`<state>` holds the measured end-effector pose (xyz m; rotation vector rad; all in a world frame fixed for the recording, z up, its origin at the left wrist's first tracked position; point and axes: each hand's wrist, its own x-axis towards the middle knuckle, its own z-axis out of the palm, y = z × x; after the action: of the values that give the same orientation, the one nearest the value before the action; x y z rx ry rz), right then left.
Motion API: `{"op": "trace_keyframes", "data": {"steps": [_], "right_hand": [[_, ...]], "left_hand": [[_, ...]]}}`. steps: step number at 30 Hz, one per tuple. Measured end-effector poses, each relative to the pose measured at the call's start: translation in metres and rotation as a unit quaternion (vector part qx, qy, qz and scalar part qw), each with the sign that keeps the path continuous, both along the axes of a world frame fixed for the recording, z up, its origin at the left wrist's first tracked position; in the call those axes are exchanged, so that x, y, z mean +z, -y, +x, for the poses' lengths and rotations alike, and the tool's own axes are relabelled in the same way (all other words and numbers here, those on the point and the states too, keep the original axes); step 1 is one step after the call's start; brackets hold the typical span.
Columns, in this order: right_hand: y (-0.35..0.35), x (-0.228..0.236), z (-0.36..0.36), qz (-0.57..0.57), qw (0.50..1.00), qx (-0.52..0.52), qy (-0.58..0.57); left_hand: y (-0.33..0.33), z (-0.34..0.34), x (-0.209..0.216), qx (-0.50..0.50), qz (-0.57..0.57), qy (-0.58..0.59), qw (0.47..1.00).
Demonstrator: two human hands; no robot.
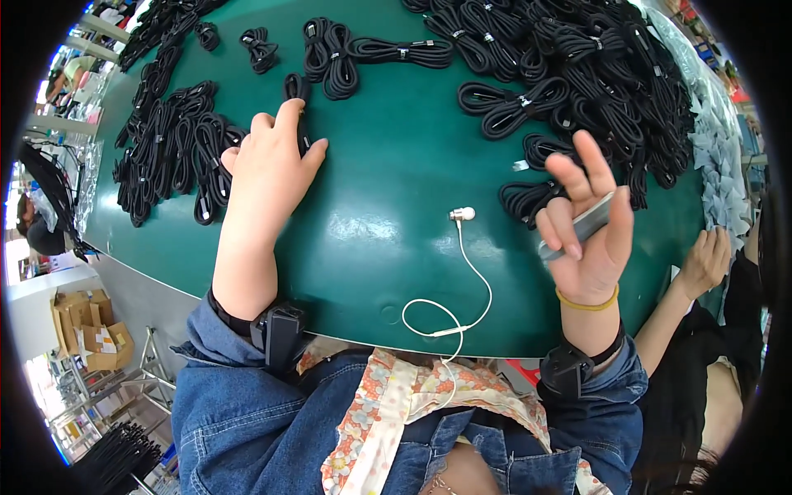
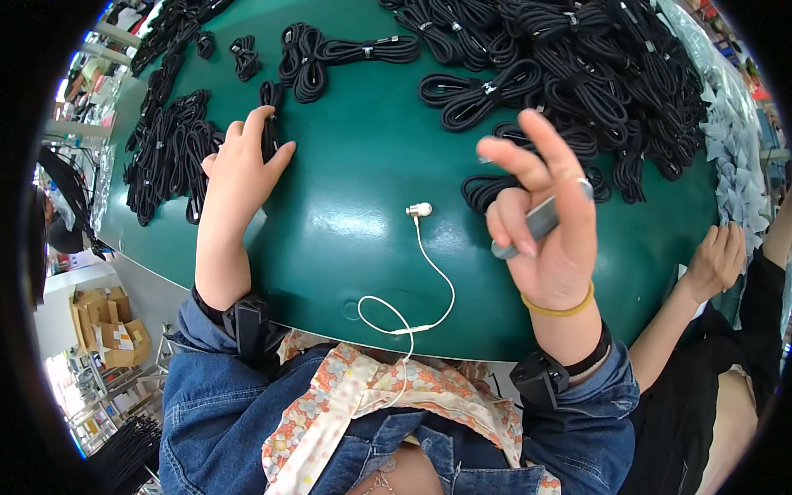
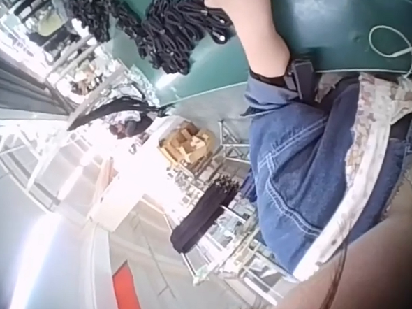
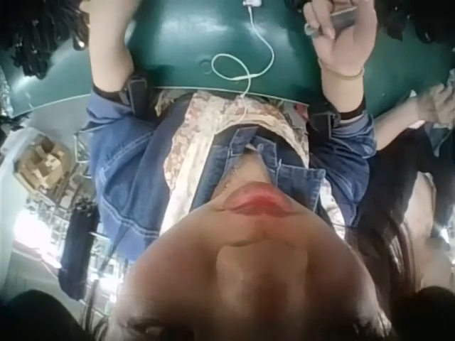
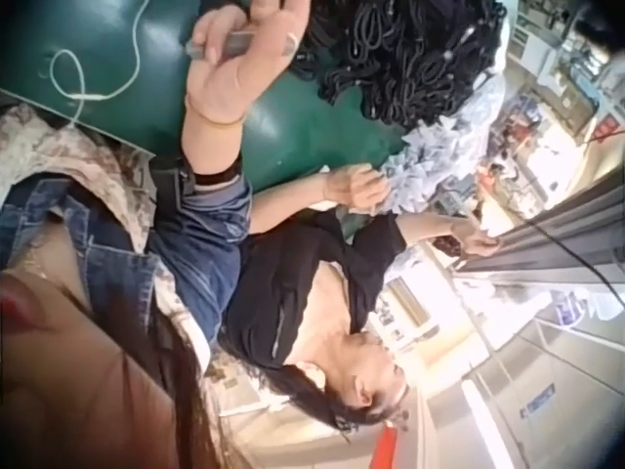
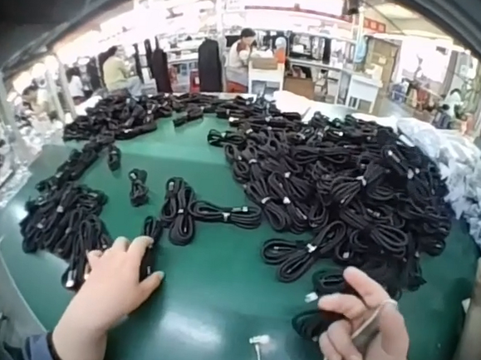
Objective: The person picks up a bundled cable from a pile, turns it over by hand, and presses a handheld device against it. This process is repeated with several more cables from the table.
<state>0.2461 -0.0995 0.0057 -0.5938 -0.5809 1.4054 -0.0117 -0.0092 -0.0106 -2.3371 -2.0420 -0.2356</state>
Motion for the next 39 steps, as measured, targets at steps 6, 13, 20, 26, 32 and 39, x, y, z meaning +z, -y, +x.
{"op": "trace_keyframes", "data": {"steps": [6, 13, 20, 26, 32, 39], "right_hand": [[0.004, -0.014, 0.0, -0.015, 0.988, 0.098, 0.115], [0.008, 0.001, -0.023, -0.002, 0.959, 0.038, 0.282], [0.012, -0.008, -0.012, -0.018, 0.964, 0.052, 0.26], [0.014, -0.012, -0.01, -0.012, 0.958, 0.075, 0.276], [0.013, -0.006, -0.014, -0.049, 0.97, 0.069, 0.226], [0.011, -0.006, -0.017, -0.06, 0.962, 0.081, 0.253]], "left_hand": [[0.007, 0.007, 0.019, -0.091, -0.052, 0.316, 0.943], [0.038, 0.028, 0.016, -0.315, -0.264, 0.636, 0.653], [0.048, 0.041, 0.014, -0.239, -0.35, 0.72, 0.549], [0.051, 0.04, 0.024, -0.222, -0.333, 0.727, 0.558], [0.049, 0.036, 0.03, -0.162, -0.398, 0.717, 0.549], [0.046, 0.034, 0.023, -0.195, -0.398, 0.735, 0.514]]}}
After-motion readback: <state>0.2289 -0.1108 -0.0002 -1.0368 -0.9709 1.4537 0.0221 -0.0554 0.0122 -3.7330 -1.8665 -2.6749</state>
